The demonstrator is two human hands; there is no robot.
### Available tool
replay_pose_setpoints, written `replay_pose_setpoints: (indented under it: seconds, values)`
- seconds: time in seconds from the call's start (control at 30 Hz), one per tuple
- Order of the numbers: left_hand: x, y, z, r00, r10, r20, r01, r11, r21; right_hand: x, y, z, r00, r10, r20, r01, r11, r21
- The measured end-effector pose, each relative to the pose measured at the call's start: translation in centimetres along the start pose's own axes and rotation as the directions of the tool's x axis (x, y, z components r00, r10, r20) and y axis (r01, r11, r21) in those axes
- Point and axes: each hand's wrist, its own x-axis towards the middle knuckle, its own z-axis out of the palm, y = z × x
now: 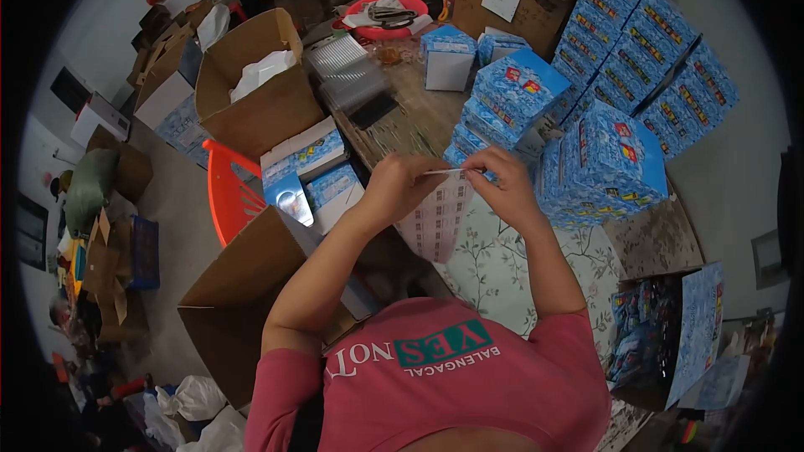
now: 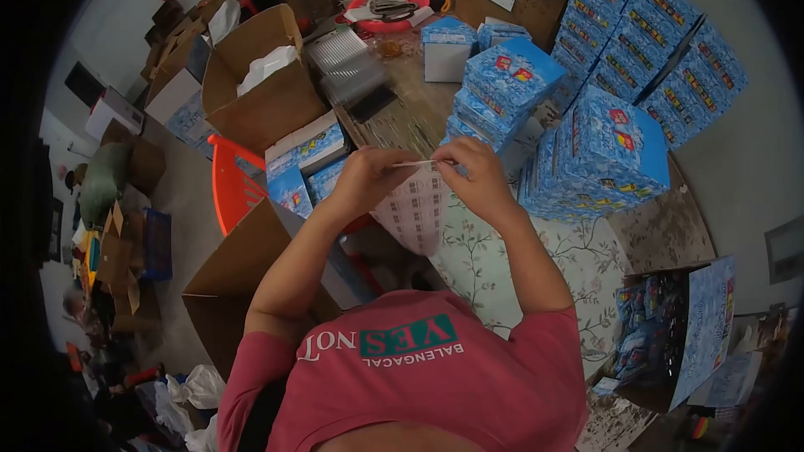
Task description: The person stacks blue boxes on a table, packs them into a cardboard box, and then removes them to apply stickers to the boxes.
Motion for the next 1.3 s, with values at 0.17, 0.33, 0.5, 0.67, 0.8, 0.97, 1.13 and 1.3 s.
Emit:
replay_pose_setpoints:
  seconds: [0.17,0.33,0.5,0.67,0.8,0.97,1.13,1.3]
  values:
    - [-0.3,-0.8,0.5,0.995,-0.092,0.048,0.097,0.989,-0.112,-0.2,-0.1,0.0,0.978,0.179,0.106,-0.196,0.964,0.180]
    - [-0.2,-1.7,0.6,0.972,-0.217,0.091,0.229,0.960,-0.161,-0.1,0.8,0.3,0.975,-0.191,0.115,0.217,0.928,-0.303]
    - [0.4,-3.8,1.3,0.918,-0.364,0.156,0.394,0.880,-0.265,-0.5,2.7,2.2,0.905,-0.421,0.054,0.392,0.781,-0.487]
    - [0.6,-6.6,2.5,0.855,-0.495,0.156,0.518,0.801,-0.300,0.3,5.4,3.1,0.928,-0.371,0.000,0.349,0.873,-0.340]
    - [0.2,-9.1,3.2,0.832,-0.544,0.113,0.554,0.798,-0.239,3.8,11.3,0.2,0.861,0.337,-0.380,-0.295,0.941,0.166]
    - [0.1,-8.9,2.6,0.803,-0.567,0.182,0.593,0.790,-0.156,8.3,18.2,-2.7,0.847,0.352,-0.398,-0.437,0.888,-0.144]
    - [-0.3,-10.7,2.5,0.832,-0.522,0.186,0.549,0.824,-0.143,10.2,19.3,-3.2,0.833,0.426,-0.353,-0.543,0.753,-0.372]
    - [-0.9,-11.4,2.5,0.840,-0.528,0.121,0.542,0.817,-0.197,10.2,19.4,-3.6,0.836,0.422,-0.349,-0.544,0.717,-0.435]
